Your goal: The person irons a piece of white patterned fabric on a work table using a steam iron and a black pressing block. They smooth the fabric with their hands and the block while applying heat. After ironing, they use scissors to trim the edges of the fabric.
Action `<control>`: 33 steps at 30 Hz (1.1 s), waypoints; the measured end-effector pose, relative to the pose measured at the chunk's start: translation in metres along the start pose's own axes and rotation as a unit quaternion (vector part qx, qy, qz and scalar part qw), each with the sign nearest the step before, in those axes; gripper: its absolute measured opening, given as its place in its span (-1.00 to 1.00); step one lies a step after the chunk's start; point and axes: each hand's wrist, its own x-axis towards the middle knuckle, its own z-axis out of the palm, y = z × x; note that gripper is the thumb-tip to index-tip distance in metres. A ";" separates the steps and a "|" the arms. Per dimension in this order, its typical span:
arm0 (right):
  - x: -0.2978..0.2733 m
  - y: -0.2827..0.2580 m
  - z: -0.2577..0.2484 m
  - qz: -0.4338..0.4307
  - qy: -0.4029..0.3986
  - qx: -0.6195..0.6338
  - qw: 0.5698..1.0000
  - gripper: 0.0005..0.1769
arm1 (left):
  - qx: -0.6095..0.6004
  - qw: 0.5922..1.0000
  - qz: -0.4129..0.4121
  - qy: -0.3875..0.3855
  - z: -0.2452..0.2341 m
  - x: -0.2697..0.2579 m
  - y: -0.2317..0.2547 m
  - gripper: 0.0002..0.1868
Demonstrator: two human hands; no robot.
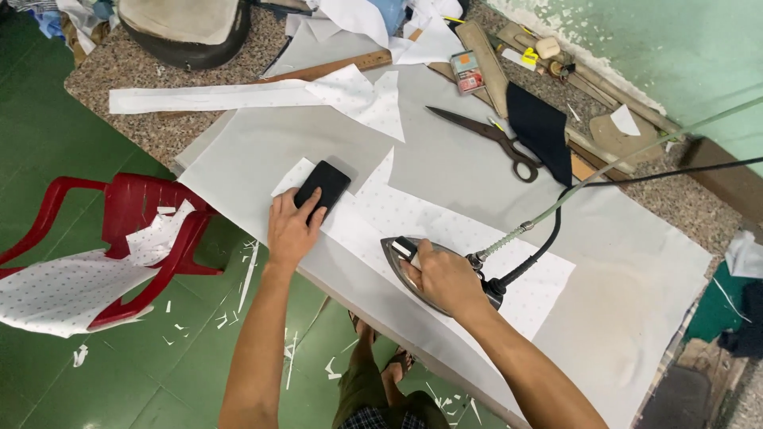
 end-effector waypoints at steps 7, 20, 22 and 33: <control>-0.039 0.015 -0.003 0.039 0.001 0.020 0.999 -0.53 | 0.007 1.000 0.007 0.000 0.005 0.000 -0.002 -0.63; -0.041 -0.005 -0.020 0.181 -0.072 0.027 0.981 -0.33 | 0.003 1.000 0.017 0.022 0.011 -0.002 -0.007 -0.68; -0.041 -0.008 -0.018 0.201 -0.080 0.025 0.976 -0.34 | -0.002 0.999 0.025 0.024 0.010 -0.002 -0.007 -0.69; -0.041 -0.011 -0.001 0.226 -0.017 -0.037 0.973 -0.41 | -0.021 0.999 0.023 0.022 0.013 -0.003 -0.010 -0.69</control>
